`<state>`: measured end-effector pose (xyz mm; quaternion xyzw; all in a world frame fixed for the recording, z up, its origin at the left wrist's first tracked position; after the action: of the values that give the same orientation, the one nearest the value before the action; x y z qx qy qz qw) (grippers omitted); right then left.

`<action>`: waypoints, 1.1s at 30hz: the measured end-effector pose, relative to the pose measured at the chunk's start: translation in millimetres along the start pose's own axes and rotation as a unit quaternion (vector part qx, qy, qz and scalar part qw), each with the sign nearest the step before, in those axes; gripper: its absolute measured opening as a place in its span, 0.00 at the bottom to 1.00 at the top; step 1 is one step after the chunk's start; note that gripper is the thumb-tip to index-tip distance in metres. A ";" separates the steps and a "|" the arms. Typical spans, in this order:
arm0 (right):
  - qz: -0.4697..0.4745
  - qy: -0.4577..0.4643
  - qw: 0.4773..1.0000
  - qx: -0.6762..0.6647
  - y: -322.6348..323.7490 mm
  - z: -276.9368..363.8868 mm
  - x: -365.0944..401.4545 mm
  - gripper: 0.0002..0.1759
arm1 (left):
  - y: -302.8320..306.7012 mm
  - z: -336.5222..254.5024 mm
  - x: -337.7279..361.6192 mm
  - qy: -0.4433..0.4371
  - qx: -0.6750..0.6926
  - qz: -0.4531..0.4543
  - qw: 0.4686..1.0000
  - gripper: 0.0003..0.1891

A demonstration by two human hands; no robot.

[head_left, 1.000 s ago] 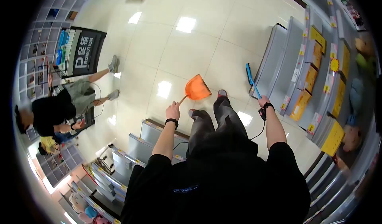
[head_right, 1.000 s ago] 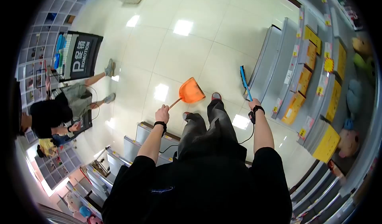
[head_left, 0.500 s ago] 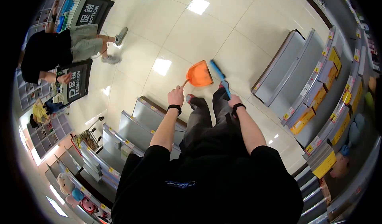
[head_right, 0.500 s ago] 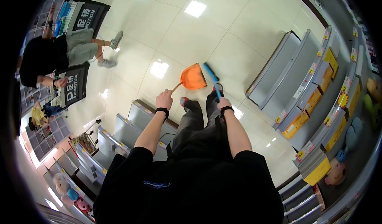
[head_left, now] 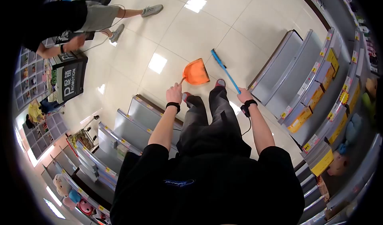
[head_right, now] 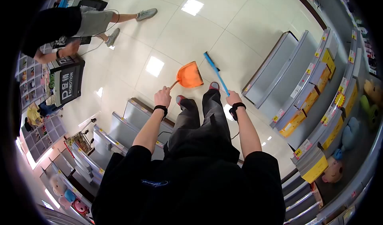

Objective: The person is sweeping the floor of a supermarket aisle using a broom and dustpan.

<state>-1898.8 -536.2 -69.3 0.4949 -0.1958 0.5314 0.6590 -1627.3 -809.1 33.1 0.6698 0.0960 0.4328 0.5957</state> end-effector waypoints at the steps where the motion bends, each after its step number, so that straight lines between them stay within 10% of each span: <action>1: 0.008 -0.020 1.000 0.010 10.6 2.6 -2.7 0.21 | -0.2 -0.1 -2.8 0.001 0.001 -0.001 1.000 0.07; 7: -0.025 -0.049 0.998 0.034 -20.7 20.9 -31.2 0.17 | 4.6 -2.6 -0.2 0.009 0.008 -0.011 1.000 0.05; 13: 0.130 0.006 0.989 0.072 -84.1 51.4 -29.2 0.20 | 1.0 2.5 1.4 0.013 0.005 -0.010 1.000 0.06; 21: 0.093 0.085 0.992 0.015 -27.3 6.9 20.7 0.25 | -5.0 17.8 7.9 0.015 0.009 0.025 1.000 0.08; 33: 0.003 -0.075 0.997 0.012 54.0 -101.3 50.2 0.17 | -11.3 42.8 54.1 0.180 0.056 0.162 0.969 0.11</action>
<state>-1956.2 -426.5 -49.9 0.5410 -0.2398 0.4970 0.6346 -1560.4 -801.7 51.9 0.6198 0.1165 0.6310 0.4519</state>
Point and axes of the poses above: each hand's wrist, its own x-axis away from the middle knuckle, its own y-axis out of the back of the hand, z = x × y, the point moved 3 cm from there along -x, towards the middle knuckle, and after that the axes turned 2 degrees about -x, right-handed, at the moved point
